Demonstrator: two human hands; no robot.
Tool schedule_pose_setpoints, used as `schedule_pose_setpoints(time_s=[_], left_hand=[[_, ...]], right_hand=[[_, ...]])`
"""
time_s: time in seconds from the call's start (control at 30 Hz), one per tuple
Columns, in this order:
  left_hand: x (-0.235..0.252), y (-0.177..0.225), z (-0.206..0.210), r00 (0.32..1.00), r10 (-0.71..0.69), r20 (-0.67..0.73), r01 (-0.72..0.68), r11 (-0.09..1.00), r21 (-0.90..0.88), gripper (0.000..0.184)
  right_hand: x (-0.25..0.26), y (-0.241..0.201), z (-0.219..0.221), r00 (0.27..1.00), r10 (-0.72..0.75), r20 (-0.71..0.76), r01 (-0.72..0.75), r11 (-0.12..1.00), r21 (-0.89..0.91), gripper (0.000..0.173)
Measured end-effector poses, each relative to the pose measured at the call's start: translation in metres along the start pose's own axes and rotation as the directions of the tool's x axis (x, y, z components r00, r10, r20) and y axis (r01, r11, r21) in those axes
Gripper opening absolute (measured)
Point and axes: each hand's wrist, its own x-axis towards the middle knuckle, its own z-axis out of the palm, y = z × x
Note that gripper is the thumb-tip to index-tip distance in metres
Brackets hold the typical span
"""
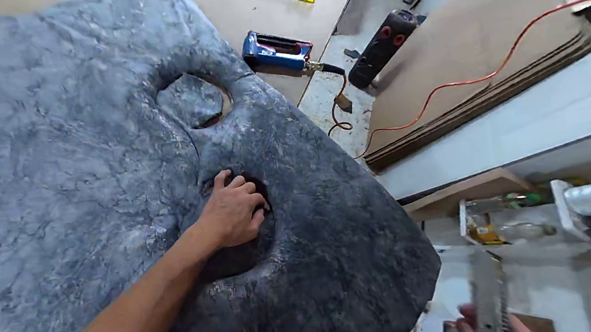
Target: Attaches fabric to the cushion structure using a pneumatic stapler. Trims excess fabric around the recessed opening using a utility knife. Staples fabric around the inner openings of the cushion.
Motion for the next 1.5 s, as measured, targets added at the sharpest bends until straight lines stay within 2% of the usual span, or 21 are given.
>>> schedule_pose_setpoints(time_s=[0.03,0.1,0.17,0.2,0.23,0.3,0.37,0.43,0.57,0.77,0.87,1.07,1.17,1.33,1.5], left_hand=[[0.000,-0.003,0.001,1.000,0.015,0.015,-0.015,1.000,-0.005,0.030],[-0.002,-0.006,0.001,0.999,0.030,0.024,-0.029,0.999,-0.039,0.029],[-0.003,-0.014,0.002,0.998,0.058,-0.020,-0.060,0.991,-0.117,0.022],[-0.003,-0.017,0.002,0.997,0.069,-0.039,-0.074,0.985,-0.156,0.020],[-0.003,-0.021,0.000,0.997,0.072,-0.042,-0.079,0.980,-0.184,0.019],[-0.004,-0.025,-0.003,0.997,0.076,-0.020,-0.079,0.975,-0.208,0.019],[-0.004,-0.026,-0.003,0.997,0.081,-0.015,-0.083,0.972,-0.220,0.019],[-0.003,-0.028,-0.001,0.996,0.079,-0.046,-0.088,0.965,-0.246,0.019],[-0.001,-0.030,-0.005,0.999,0.042,-0.010,-0.043,0.959,-0.281,0.021],[-0.002,-0.030,-0.006,0.999,0.043,-0.026,-0.049,0.953,-0.300,0.022],[-0.001,-0.030,-0.008,0.999,0.037,-0.004,-0.036,0.953,-0.300,0.022],[-0.001,-0.030,-0.010,0.999,0.032,0.014,-0.026,0.948,-0.316,0.024],[-0.001,-0.032,-0.011,0.999,0.031,0.016,-0.024,0.941,-0.338,0.023],[-0.002,-0.033,-0.009,0.999,0.040,-0.020,-0.045,0.929,-0.367,0.023],[-0.003,-0.034,-0.013,0.999,0.015,0.029,-0.003,0.926,-0.378,0.022]], right_hand=[[0.000,-0.023,0.014,0.993,-0.015,0.117,0.019,0.999,-0.031,0.048],[0.009,-0.061,0.051,0.956,-0.022,0.291,0.055,0.993,-0.107,0.056],[0.029,-0.083,0.087,0.935,-0.076,0.346,0.166,0.957,-0.238,0.053],[0.039,-0.088,0.102,0.929,-0.125,0.348,0.251,0.904,-0.347,0.050],[0.051,-0.090,0.115,0.927,-0.191,0.323,0.333,0.814,-0.476,0.046],[0.069,-0.092,0.137,0.918,-0.304,0.253,0.387,0.553,-0.738,0.041],[0.081,-0.094,0.152,0.866,-0.437,0.241,0.402,0.323,-0.857,0.040],[0.087,-0.099,0.161,0.827,-0.494,0.269,0.429,0.244,-0.870,0.046],[0.089,-0.107,0.171,0.811,-0.469,0.349,0.480,0.194,-0.855,0.042],[0.093,-0.109,0.176,0.834,-0.408,0.371,0.459,0.143,-0.877,0.042],[0.093,-0.119,0.184,0.837,-0.386,0.387,0.447,0.079,-0.891,0.041],[0.100,-0.146,0.206,0.905,-0.185,0.383,0.393,0.019,-0.919,0.036],[0.097,-0.152,0.208,0.909,-0.153,0.388,0.391,-0.008,-0.920,0.036],[0.108,-0.159,0.215,0.945,-0.001,0.328,0.327,0.042,-0.944,0.037],[0.108,-0.163,0.213,0.962,0.081,0.260,0.246,0.151,-0.957,0.037]])
